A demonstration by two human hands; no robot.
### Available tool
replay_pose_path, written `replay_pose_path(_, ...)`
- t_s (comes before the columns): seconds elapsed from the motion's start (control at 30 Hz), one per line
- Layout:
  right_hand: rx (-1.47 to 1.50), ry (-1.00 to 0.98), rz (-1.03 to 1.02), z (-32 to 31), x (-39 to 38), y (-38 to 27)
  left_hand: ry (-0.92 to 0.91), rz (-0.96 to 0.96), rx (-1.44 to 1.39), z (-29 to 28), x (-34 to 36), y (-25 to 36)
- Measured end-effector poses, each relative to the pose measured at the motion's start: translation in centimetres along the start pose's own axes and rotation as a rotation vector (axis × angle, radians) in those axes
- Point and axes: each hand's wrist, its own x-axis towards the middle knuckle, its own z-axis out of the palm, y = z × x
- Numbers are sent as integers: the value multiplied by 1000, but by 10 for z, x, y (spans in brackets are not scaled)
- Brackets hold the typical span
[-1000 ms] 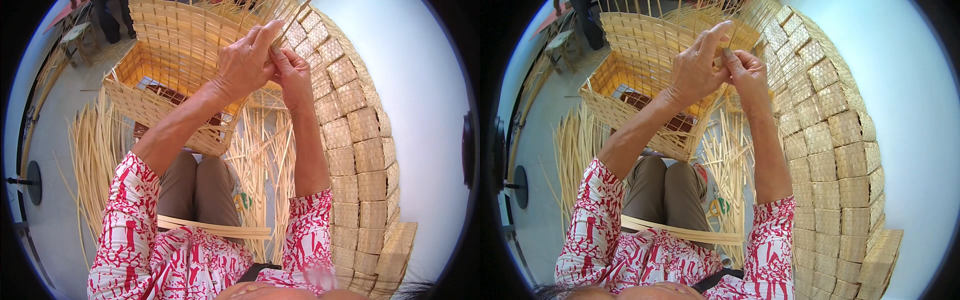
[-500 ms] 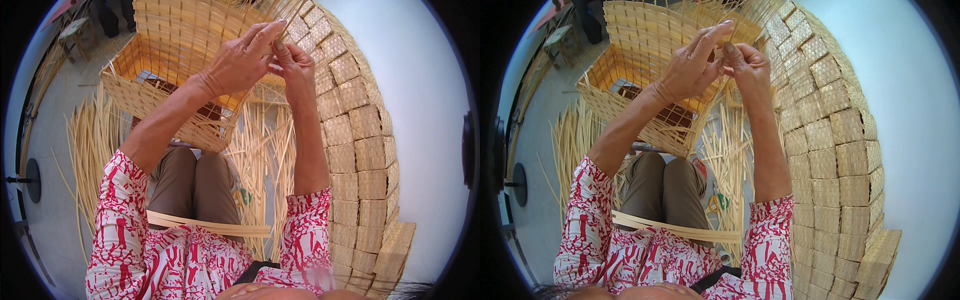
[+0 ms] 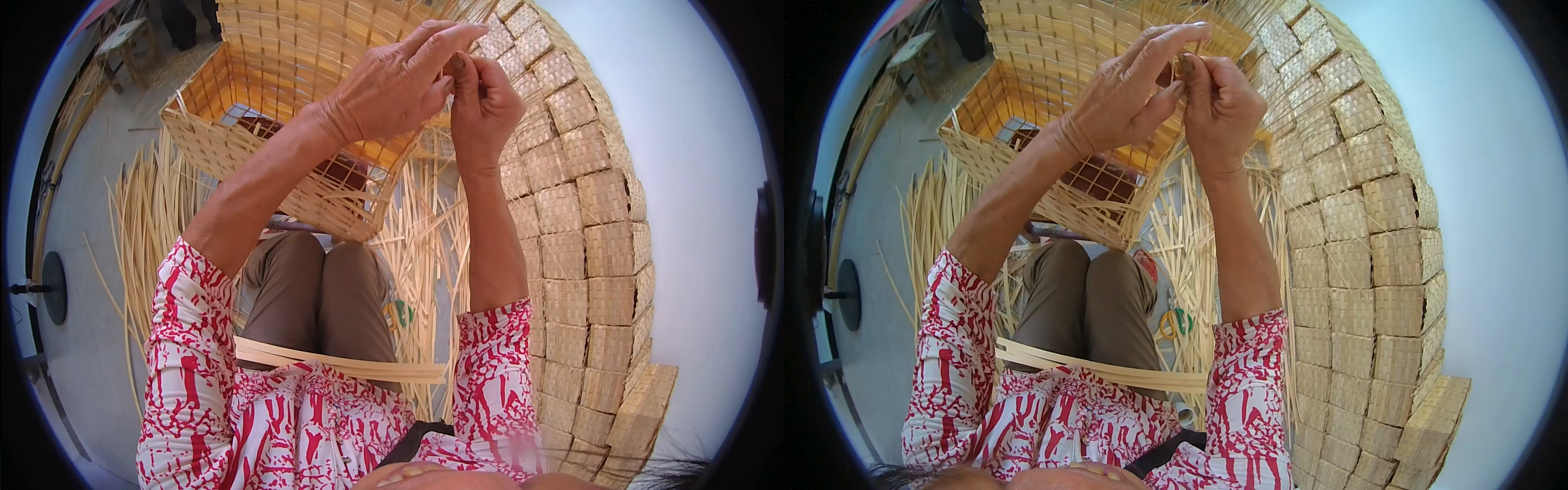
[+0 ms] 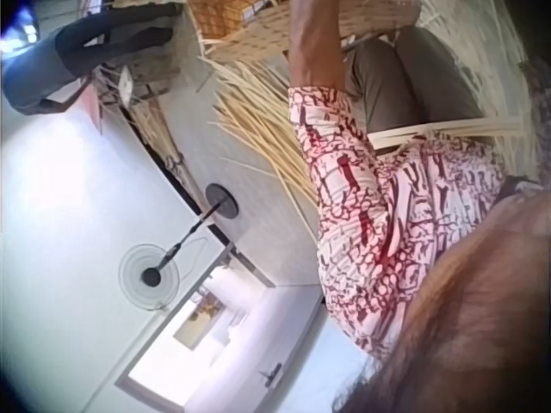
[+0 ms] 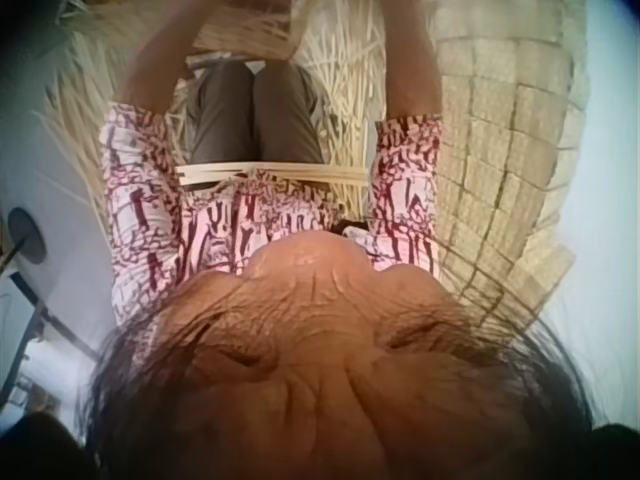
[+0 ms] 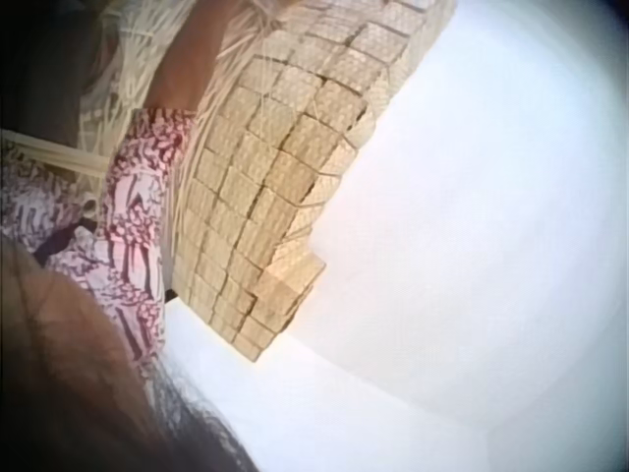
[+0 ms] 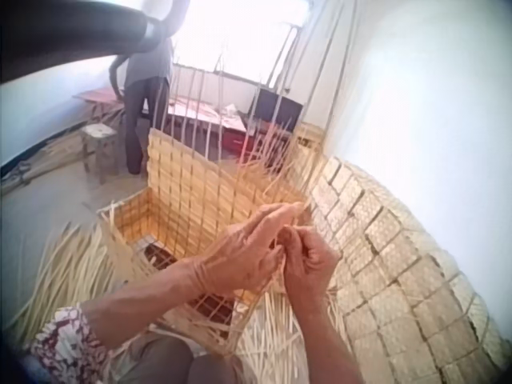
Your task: The person weaves a rectangular basket using thin bamboo strips, interlacing them through a pre-formed frame. They use shears to trim excess strip ends and continue adding new strips to build up the basket walls.
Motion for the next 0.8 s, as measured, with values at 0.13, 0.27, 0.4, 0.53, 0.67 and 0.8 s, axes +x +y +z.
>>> replay_pose_path(0.13,275,-154,208,-17,5,2,13,-8,-117,4,-5,-9)
replay_pose_path(0.27,384,-194,400,-18,-9,-5,103,72,23,-3,-5,-22)
replay_pose_path(0.4,145,-225,365,-26,-22,4,85,-39,-187,-12,31,0)
replay_pose_path(0.53,129,-361,371,-16,-27,30,-167,-61,92,-8,26,-19)
replay_pose_path(0.67,-83,-289,315,-17,-36,24,-211,-69,182,-3,28,-17)
replay_pose_path(0.8,36,-217,394,-13,-36,40,6,-50,35,1,16,-17)
